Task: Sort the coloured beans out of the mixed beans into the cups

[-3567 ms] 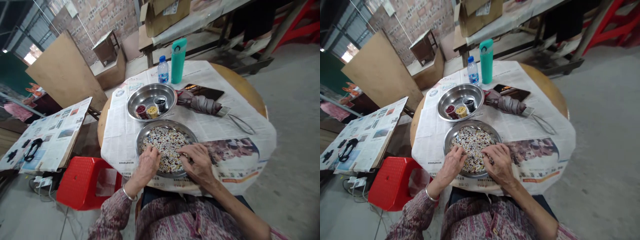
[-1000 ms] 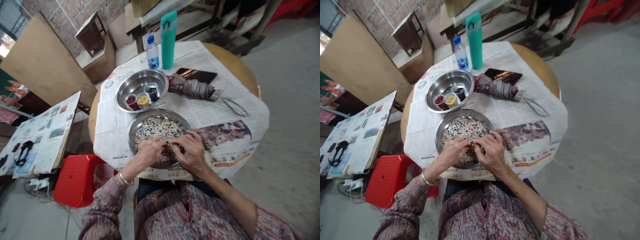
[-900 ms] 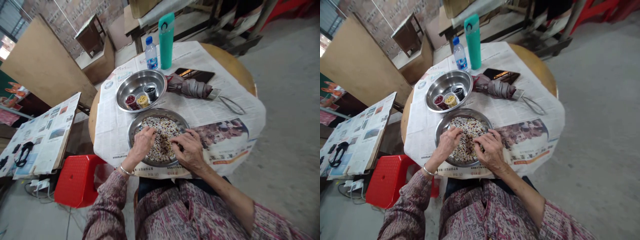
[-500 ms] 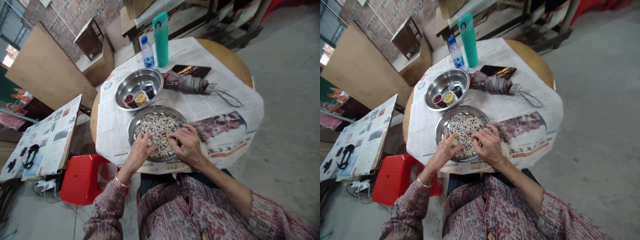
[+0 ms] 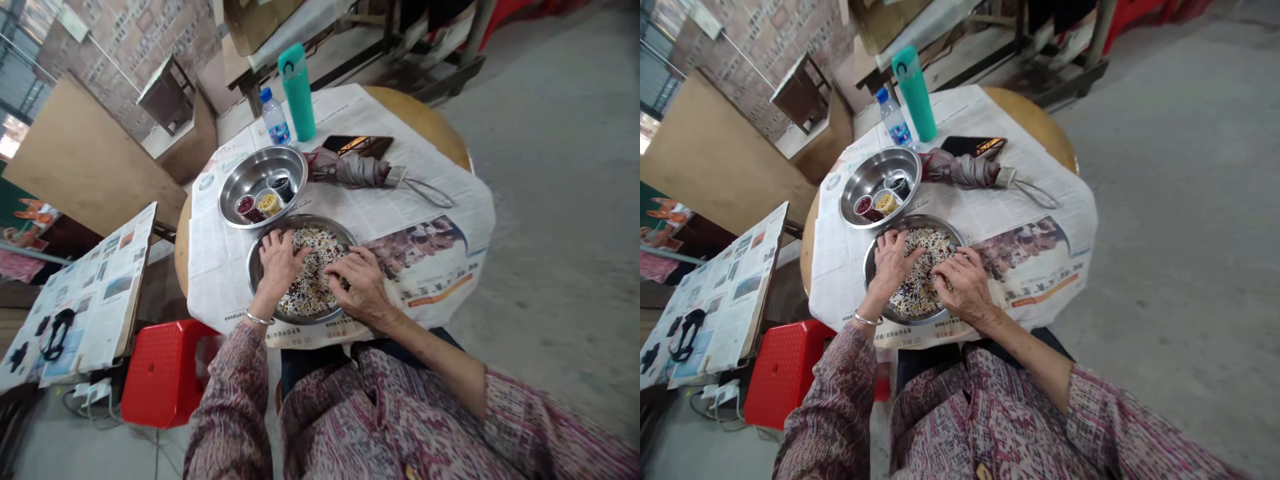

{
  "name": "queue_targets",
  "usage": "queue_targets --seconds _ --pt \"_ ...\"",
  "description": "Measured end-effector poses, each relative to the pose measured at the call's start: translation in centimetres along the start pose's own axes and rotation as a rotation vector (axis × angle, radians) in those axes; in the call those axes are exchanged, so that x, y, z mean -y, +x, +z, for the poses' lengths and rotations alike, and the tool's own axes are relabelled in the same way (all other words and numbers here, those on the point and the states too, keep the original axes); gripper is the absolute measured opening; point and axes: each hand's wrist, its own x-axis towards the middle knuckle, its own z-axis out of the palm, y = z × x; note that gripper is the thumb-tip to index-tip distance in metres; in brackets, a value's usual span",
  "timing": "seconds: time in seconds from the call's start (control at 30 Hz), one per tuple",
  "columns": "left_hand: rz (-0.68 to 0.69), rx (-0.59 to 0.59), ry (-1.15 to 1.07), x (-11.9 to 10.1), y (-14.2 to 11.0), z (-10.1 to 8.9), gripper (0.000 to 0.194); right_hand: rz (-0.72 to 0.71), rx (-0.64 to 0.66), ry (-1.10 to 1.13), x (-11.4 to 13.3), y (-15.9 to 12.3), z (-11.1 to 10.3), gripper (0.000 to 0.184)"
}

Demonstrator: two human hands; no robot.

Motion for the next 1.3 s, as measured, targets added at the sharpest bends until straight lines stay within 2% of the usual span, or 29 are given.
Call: queue_targets --seconds 0.1,0.17,0.27,0.43,0.53,0.63,0.7,0.8,0.87,0.97,1.03,1.13,1.23,1.3 --pt "-0.044 0.068 -0.036 0.7 -1.1 -0.2 0.067 -0.005 0.002 -0.012 0.0 0.0 0.0 0.016" --pt "0.040 0.113 -0.139 0.9 -2.1 0.2 0.056 0.009 -0.005 -0.004 0.0 0.0 0.0 0.017" --pt "0.185 0.153 -0.322 0.7 -3.6 0.9 0.026 0.020 -0.023 0.011 -0.1 -0.1 0.0 0.018" --pt "0.335 0.196 -0.475 0.2 -6.2 0.5 0.018 0.034 -0.039 0.024 -0.2 -0.4 0.0 0.017" --pt "0.515 0.270 -0.465 0.0 -6.9 0.1 0.014 0.055 -0.034 0.036 -0.3 -0.6 0.1 0.017" --pt "0.624 0.294 -0.292 -0.4 -6.1 0.6 0.017 0.059 -0.028 0.030 -0.4 -0.7 0.1 0.016" --pt "0.597 0.257 -0.169 -0.7 -5.0 1.2 0.023 0.060 -0.031 0.023 -0.4 -0.6 0.1 0.015" --pt "0.478 0.141 -0.086 -0.7 -3.0 1.7 0.031 0.062 -0.032 0.017 -0.4 -0.5 0.1 0.015" --pt "0.390 0.081 -0.060 -0.1 -1.8 1.6 0.033 0.056 -0.032 0.015 -0.3 -0.5 0.1 0.015" --pt "0.244 0.065 -0.010 1.5 -1.2 1.0 0.036 0.047 -0.030 0.013 -0.3 -0.4 0.0 0.015" --pt "0.134 0.079 0.011 2.7 -1.7 0.4 0.035 0.054 -0.024 0.017 -0.2 -0.4 -0.1 0.015" --pt "0.027 0.099 -0.019 3.7 -3.8 -0.3 0.021 0.070 -0.012 0.031 -0.1 -0.4 -0.1 0.015" --pt "0.101 0.158 -0.156 3.4 -6.3 -0.5 0.051 0.082 0.004 0.038 0.0 -0.4 -0.2 0.015" --pt "0.200 0.214 -0.273 2.6 -7.2 -0.2 0.058 0.079 0.007 0.033 0.0 -0.5 -0.2 0.015"
